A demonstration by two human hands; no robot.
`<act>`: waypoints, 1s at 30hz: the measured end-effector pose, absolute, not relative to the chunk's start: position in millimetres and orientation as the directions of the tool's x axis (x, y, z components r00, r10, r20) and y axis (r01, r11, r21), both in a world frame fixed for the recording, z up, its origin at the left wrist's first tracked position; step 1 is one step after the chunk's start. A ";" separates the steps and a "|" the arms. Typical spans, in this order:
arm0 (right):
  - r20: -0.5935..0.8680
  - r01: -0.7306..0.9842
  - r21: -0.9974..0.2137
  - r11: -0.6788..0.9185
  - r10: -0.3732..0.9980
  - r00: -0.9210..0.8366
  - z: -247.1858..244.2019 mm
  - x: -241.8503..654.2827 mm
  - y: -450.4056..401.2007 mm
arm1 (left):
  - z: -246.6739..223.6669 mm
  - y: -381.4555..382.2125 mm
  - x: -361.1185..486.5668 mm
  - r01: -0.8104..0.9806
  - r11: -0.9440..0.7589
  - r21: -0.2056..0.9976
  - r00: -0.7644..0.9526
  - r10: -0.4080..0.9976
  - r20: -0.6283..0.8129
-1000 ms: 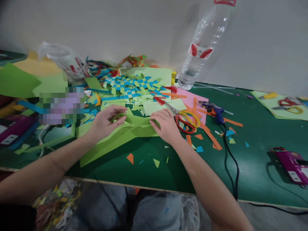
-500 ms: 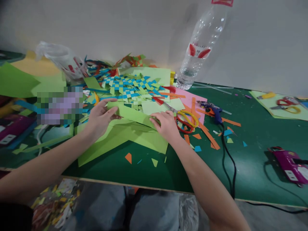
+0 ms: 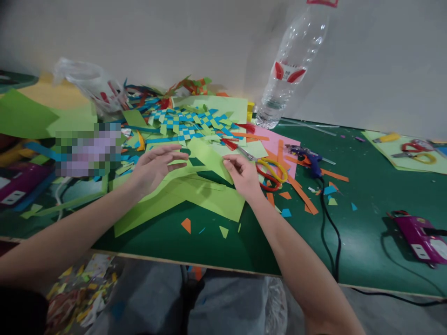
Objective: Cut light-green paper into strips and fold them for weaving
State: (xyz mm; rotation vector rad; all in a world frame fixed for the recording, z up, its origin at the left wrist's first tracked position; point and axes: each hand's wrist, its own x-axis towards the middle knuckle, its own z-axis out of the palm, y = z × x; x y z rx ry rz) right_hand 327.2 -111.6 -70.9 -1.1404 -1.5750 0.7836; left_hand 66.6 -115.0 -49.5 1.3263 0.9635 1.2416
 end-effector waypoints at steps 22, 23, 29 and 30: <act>0.244 0.343 -0.852 0.396 0.879 -0.409 -56.9 317.0 -130.4 | -57.4 -123.7 74.5 0.347 -0.469 0.812 0.569 0.793 0.215; 0.247 0.353 -0.845 0.401 0.879 -0.407 -56.9 316.0 -131.0 | -56.8 -123.6 74.4 0.352 -0.462 0.814 0.553 0.804 0.218; 0.223 0.402 -0.827 0.393 0.886 -0.407 -56.4 313.5 -133.4 | -55.4 -124.0 72.9 0.419 -0.416 0.807 0.425 0.875 0.231; 0.218 0.399 -0.830 0.390 0.885 -0.411 -56.0 313.4 -133.7 | -55.1 -124.3 72.7 0.423 -0.407 0.810 0.411 0.882 0.228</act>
